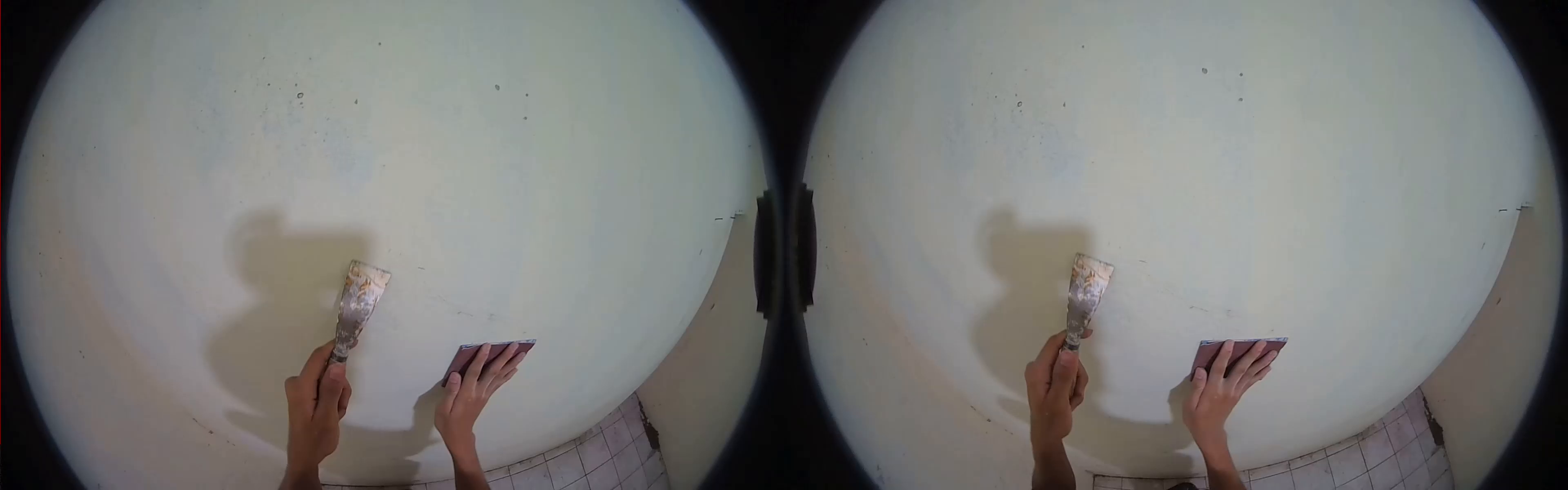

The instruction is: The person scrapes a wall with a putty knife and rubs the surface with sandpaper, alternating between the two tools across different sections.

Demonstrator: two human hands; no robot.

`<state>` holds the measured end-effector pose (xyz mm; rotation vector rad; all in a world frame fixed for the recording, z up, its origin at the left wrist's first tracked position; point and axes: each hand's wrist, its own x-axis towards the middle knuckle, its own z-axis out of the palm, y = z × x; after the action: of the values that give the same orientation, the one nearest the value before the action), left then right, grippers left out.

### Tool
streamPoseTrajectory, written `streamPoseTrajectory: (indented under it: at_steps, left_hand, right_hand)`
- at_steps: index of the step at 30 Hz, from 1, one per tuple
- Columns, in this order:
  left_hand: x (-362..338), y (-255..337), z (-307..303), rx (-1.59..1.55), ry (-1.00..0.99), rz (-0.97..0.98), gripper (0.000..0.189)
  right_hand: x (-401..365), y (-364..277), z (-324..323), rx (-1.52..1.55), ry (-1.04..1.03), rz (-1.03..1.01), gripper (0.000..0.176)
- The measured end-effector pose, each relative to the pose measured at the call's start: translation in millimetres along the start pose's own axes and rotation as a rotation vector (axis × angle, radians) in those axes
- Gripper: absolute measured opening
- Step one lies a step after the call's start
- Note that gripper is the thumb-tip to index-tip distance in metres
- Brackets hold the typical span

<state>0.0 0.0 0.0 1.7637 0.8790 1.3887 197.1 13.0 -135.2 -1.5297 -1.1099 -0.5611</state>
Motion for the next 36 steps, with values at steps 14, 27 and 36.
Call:
streamPoseTrajectory:
  at_steps: [14,27,36]
  left_hand:
    - [19,16,30,-0.047,-0.158,0.030,0.034]
    - [16,-1,6,0.179,-0.127,-0.006,0.032]
    - [34,11,-18,0.151,0.357,0.297,0.019]
  right_hand:
    - [2,4,-13,0.095,-0.064,0.042,0.060]
    - [-5,27,-7,0.000,-0.081,-0.045,0.060]
    - [0,33,-5,-0.088,-0.110,-0.041,0.059]
